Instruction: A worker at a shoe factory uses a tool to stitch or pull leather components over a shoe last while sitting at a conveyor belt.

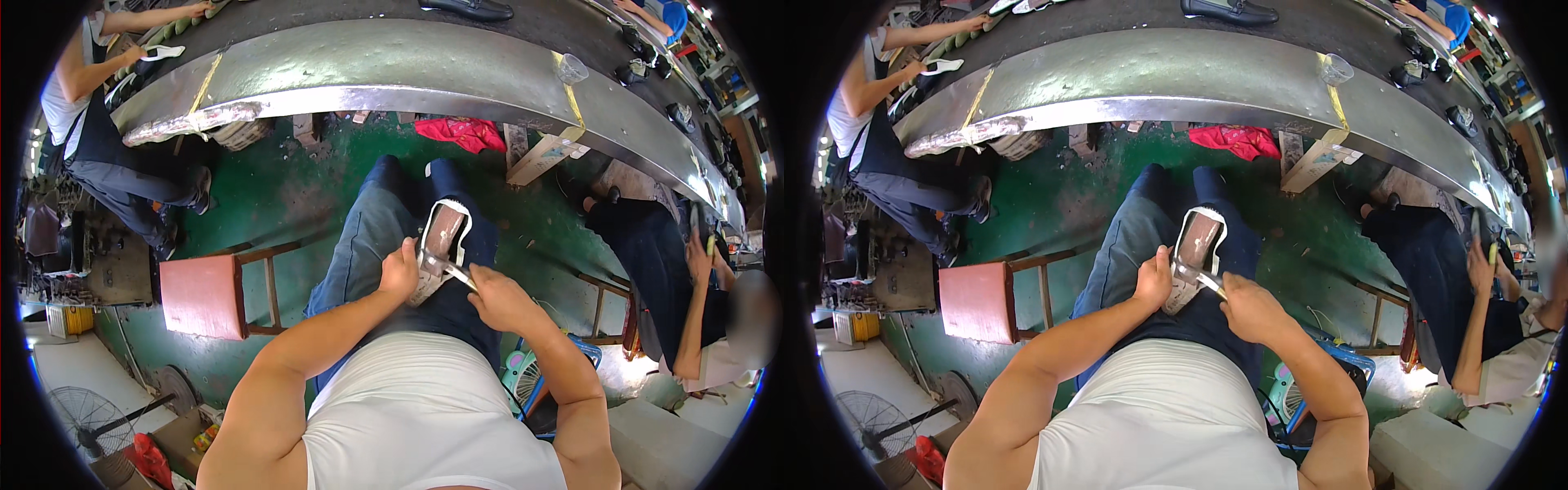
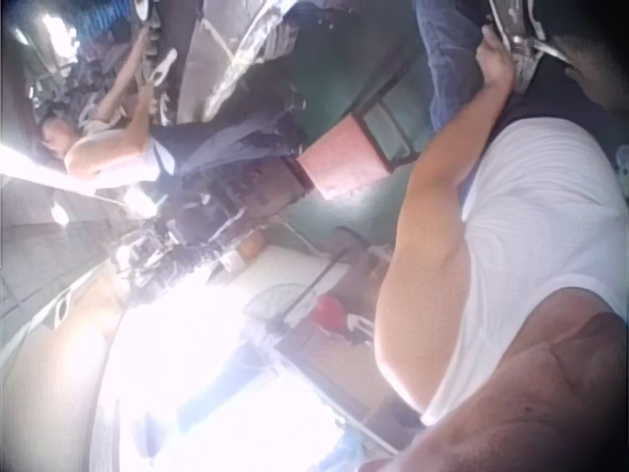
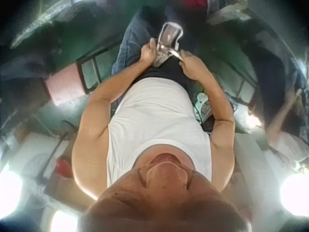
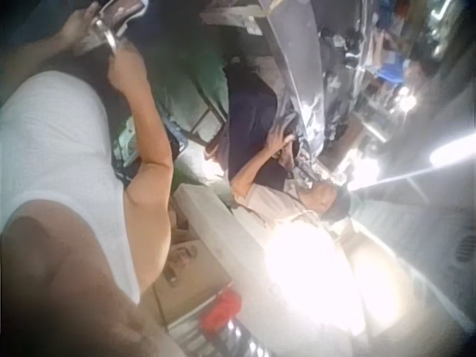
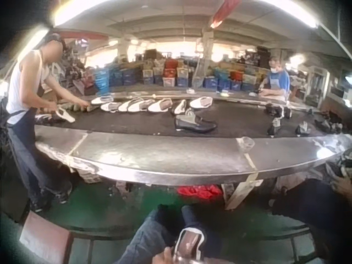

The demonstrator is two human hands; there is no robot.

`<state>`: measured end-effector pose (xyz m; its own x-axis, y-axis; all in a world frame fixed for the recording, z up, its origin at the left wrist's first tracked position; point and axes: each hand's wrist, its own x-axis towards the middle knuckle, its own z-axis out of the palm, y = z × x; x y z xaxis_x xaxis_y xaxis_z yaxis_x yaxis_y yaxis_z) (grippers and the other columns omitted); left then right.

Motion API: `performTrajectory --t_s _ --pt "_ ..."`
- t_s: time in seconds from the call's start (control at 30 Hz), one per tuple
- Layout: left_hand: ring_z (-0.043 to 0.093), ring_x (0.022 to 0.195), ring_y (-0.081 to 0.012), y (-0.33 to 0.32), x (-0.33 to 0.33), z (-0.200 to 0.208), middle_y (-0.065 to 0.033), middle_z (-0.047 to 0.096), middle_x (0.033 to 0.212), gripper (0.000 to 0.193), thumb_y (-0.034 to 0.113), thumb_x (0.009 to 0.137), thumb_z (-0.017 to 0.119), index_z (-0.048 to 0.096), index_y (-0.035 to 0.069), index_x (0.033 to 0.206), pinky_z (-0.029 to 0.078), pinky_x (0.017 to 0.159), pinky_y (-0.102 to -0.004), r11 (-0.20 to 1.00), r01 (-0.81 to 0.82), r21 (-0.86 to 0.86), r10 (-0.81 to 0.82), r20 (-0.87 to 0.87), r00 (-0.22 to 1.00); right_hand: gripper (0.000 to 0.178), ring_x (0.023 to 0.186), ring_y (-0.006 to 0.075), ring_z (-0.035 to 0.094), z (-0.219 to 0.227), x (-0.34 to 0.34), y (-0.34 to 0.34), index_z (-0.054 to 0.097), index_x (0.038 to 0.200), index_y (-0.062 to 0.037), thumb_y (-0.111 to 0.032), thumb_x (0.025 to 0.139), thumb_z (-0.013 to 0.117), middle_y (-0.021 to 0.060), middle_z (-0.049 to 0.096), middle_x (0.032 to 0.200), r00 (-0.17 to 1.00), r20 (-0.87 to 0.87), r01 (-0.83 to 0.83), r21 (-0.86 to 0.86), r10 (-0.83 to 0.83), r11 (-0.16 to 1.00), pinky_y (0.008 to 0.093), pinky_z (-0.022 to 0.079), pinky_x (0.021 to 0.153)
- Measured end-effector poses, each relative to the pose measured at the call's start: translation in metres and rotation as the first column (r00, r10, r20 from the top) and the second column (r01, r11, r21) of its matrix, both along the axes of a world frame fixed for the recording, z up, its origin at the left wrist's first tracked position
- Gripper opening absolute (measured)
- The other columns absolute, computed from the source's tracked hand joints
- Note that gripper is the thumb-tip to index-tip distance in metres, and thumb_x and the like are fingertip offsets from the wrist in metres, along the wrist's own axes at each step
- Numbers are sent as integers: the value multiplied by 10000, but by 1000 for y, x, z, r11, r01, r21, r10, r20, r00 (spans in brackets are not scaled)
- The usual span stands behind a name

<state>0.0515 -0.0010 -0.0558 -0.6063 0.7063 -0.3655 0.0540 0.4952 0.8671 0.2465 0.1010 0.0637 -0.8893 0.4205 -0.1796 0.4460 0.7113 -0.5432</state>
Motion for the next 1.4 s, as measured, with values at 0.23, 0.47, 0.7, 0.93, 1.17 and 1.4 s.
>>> performTrajectory --t_s 0.23,0.47,0.7,0.93,1.17,1.4 --pt "620 1092 -461 -3 -2 25 -287 582 1304 494 328 1053 390 451 67 1467 520 920 -481 907 378 185 -285 -393 875 298 974 419 641 -17 4 11 551 1149 22 -159 921 616 242 655 1049 978 112 184 -59 -176 981 488 508 847" --pt "612 1109 -471 3 -18 36 -315 532 1344 530 299 1042 441 323 183 1545 532 934 -491 799 595 -89 -563 -460 686 259 852 419 638 20 0 46 583 947 1 -256 949 613 231 650 844 916 329 383 -540 -231 749 465 493 750" --pt "614 1087 -504 16 -24 77 -343 473 1401 566 383 1050 393 221 270 1578 530 942 -487 602 702 -380 -798 -330 505 350 899 452 629 -31 -19 36 562 968 17 -321 1025 490 268 652 917 975 38 222 -168 -218 960 525 481 805" --pt "383 1427 -362 -22 -13 46 -302 380 1518 643 316 1048 447 212 11 1563 304 1165 -354 888 460 19 -459 -42 888 371 864 449 634 -9 -13 29 563 948 13 -337 1031 475 242 659 853 967 38 251 -305 -251 919 530 483 783" --pt "494 1347 -304 -22 -18 43 -278 478 1454 680 284 1015 552 264 -50 1534 364 1119 -328 890 454 -45 -448 100 888 339 780 363 664 -6 -12 1 567 940 5 -297 1040 450 179 665 821 976 154 202 -348 -157 915 442 507 725" --pt "528 1302 -280 -28 -23 41 -263 508 1425 816 241 945 662 197 -10 1567 390 1103 -333 856 516 -14 -516 41 856 393 905 468 626 -9 -6 -12 567 1004 23 -352 1036 457 271 655 921 969 197 218 -399 -149 891 543 485 792"
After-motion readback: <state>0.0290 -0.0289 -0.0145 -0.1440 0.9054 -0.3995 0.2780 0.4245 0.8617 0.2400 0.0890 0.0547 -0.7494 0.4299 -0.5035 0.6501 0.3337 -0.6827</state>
